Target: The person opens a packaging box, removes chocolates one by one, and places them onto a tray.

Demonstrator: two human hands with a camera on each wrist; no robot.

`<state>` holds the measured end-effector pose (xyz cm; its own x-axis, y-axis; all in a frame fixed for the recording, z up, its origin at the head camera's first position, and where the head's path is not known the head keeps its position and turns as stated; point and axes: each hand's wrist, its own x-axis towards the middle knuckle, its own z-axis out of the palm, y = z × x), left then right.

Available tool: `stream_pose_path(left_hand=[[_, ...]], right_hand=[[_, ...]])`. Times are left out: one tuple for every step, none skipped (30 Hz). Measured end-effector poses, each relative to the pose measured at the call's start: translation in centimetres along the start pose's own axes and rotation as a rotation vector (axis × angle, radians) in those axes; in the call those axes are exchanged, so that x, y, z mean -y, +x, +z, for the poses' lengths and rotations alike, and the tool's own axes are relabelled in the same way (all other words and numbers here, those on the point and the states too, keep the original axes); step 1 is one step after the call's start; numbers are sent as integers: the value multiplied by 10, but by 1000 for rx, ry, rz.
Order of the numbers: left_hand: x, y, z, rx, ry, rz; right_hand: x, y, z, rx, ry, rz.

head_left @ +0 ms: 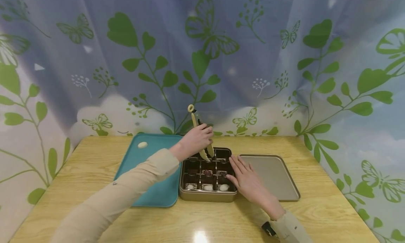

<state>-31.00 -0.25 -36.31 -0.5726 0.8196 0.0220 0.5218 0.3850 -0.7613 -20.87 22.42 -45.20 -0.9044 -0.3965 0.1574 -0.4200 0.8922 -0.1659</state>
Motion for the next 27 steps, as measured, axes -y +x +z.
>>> stream_pose_path(left_hand=[[-1,2,0,12,-1,4],[-2,3,0,28,-3,5],[-3,3,-1,41,-5,5],[-4,4,-1,49,-9,2],[-5,4,-2,58,-9,-3],[-7,3,-3,64,-11,-8],[-8,3,-4,65,-14,-12],[-9,3,-5,70,-14,-16],[-10,3,-4,70,-17,-19],[-11,3,-5,72,-19,-22],[-12,3,-4,75,-22,-24],[-12,3,-4,77,-28,-26],[-12,3,-4,76,-31,-28],[-12,3,-4,74,-35,-31],[-12,2,-4,69,-42,-36],[-12,2,-3,64,-47,-41],[-11,1,-3,58,-53,-47],[-10,-1,-2,48,-62,-55],[-10,-2,-1,37,-68,-63],[-9,-4,0,25,-78,-71],[-8,-6,2,13,-86,-79],[-7,-8,3,-2,-97,-88],[-7,-10,5,-17,-110,-98],[-6,-12,7,-31,-119,-108],[-5,-14,9,-42,-128,-119],[-5,-16,11,-60,-139,-130],[-4,-19,12,-78,-148,-142]], right_hand=[[0,0,0,-3,1,-2],[0,0,0,-3,1,-4],[0,0,1,-4,1,-5],[0,1,1,-6,1,-8],[0,1,1,-6,0,-10],[0,1,0,-7,1,-11],[0,1,0,-9,2,-13],[1,2,0,-11,2,-15],[1,2,-1,-14,2,-16],[1,2,-1,-17,4,-16],[1,2,-1,-18,4,-15],[1,2,-1,-20,6,-15],[1,2,-1,-20,5,-13],[2,2,-1,-18,7,-12],[2,2,-1,-15,8,-10],[2,2,-2,-14,10,-10],[2,3,-1,-12,12,-10],[3,2,-2,-12,13,-11],[3,3,-2,-11,14,-9],[3,2,-2,-12,15,-9],[3,2,-2,-14,15,-8],[3,2,-2,-17,17,-7],[3,2,-1,-17,19,-4],[3,1,-1,-19,21,-3],[3,1,-1,-20,24,-2],[3,1,-1,-19,24,-2],[3,0,-1,-18,26,-2]])
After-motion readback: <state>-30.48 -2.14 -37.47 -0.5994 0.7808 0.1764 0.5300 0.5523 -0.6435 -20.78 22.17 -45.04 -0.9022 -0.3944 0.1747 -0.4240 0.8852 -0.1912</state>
